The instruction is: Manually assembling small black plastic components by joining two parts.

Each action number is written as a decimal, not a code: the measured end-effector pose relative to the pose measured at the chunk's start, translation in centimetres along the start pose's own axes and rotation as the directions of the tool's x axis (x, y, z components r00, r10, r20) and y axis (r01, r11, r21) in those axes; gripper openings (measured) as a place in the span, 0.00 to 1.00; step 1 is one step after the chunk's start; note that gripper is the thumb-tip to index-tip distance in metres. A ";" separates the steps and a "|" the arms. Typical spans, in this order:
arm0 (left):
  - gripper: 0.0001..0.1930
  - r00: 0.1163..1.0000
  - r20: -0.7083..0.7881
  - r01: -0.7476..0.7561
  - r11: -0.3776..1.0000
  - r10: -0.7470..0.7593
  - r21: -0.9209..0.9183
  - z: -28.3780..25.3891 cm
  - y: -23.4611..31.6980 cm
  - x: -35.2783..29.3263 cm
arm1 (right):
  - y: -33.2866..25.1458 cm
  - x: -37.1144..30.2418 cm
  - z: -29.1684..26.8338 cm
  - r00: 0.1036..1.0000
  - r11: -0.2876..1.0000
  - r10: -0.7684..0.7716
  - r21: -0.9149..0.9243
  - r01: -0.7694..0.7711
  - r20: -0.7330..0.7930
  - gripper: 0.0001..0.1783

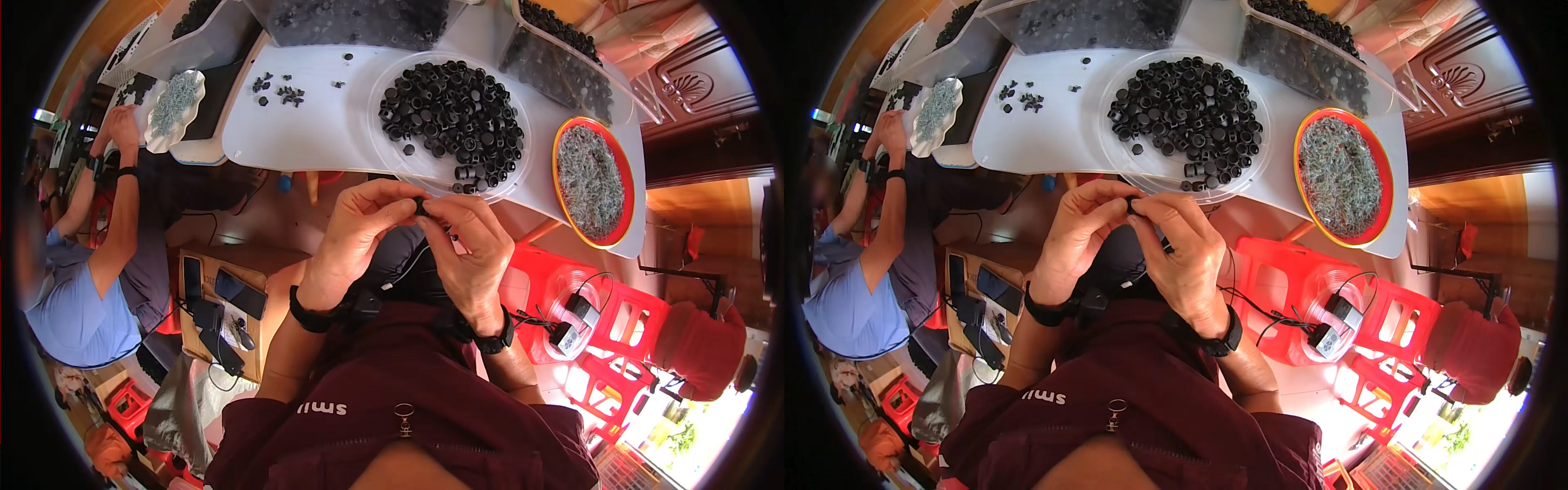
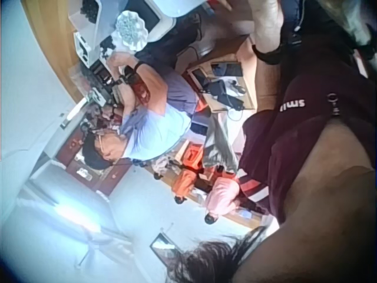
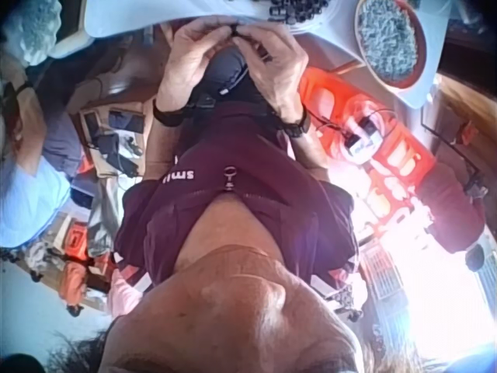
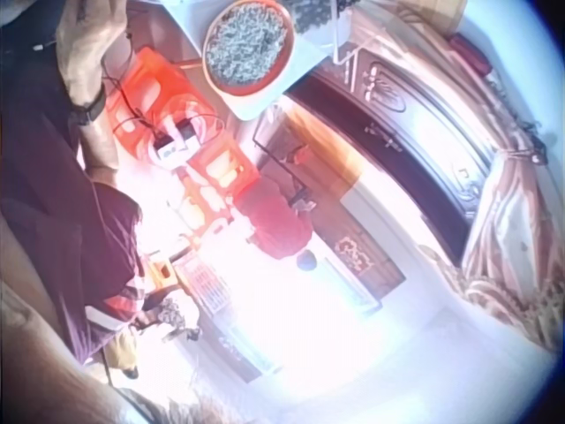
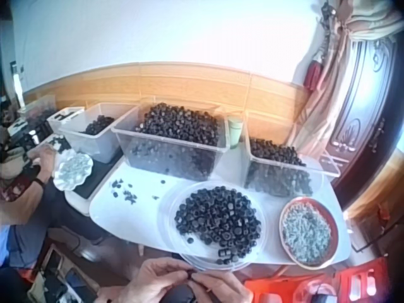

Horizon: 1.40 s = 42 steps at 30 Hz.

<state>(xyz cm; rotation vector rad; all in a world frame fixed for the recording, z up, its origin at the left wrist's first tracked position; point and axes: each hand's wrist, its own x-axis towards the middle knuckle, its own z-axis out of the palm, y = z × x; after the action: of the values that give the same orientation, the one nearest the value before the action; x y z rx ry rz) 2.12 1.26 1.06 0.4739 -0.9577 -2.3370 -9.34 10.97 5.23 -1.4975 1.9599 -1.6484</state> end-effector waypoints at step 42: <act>0.10 0.994 -0.007 -0.109 0.970 0.113 0.216 2.4 2.4 -1.3 | 1.2 -0.6 0.4 0.897 0.913 -0.407 -0.116 0.392 -0.171 0.14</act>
<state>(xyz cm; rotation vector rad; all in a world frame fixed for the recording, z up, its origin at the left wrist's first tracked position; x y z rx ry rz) 2.76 1.88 4.55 0.5136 -1.2044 -2.1351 -9.45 11.08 3.82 -1.9462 1.9221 -1.9616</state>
